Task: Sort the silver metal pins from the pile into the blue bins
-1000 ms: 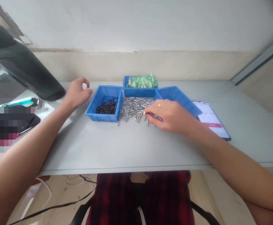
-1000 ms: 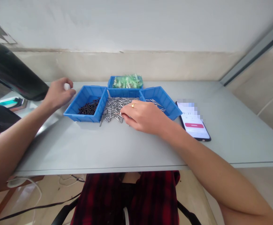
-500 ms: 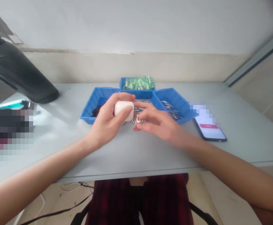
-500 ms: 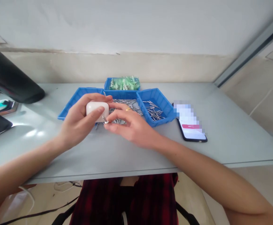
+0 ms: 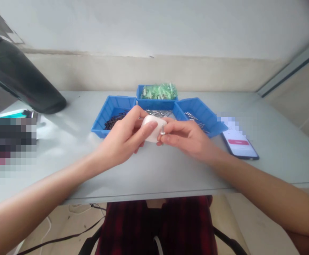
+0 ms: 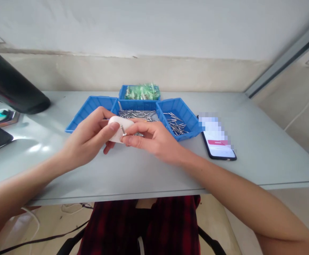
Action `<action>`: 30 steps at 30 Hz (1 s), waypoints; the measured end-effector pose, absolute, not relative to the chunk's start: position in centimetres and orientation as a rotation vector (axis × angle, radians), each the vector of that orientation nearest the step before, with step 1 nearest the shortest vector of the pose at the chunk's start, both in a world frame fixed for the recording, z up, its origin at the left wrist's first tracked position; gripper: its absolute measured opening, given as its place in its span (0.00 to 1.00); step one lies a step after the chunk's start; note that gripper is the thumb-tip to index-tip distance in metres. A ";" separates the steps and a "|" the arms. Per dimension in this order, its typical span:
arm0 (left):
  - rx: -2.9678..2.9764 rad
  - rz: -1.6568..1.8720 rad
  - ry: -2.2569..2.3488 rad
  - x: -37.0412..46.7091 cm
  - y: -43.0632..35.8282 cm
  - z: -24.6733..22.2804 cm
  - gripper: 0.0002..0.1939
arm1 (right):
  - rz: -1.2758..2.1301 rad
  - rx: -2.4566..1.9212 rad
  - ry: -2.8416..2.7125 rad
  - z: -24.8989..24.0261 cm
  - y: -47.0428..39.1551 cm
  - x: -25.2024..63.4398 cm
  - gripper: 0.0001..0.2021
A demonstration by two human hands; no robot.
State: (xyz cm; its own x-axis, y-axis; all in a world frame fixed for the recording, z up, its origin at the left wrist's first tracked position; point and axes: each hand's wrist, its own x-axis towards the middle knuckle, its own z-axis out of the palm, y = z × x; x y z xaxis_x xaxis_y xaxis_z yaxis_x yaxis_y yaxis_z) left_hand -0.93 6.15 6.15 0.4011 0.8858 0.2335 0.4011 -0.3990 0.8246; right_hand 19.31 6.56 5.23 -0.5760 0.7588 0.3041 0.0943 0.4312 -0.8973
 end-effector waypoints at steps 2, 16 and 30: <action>1.916 0.877 1.031 -1.0 6.3 6.4 0.13 | 1.167 -0.698 -1.969 4.8 6.9 19.4 0.13; 2.258 1.135 1.234 -0.7 5.8 5.5 0.11 | 0.319 -0.954 -1.977 4.5 4.9 18.2 0.07; 2.997 1.281 1.084 -4.2 8.1 8.0 0.04 | 0.035 -0.740 -2.114 4.4 5.4 19.0 0.07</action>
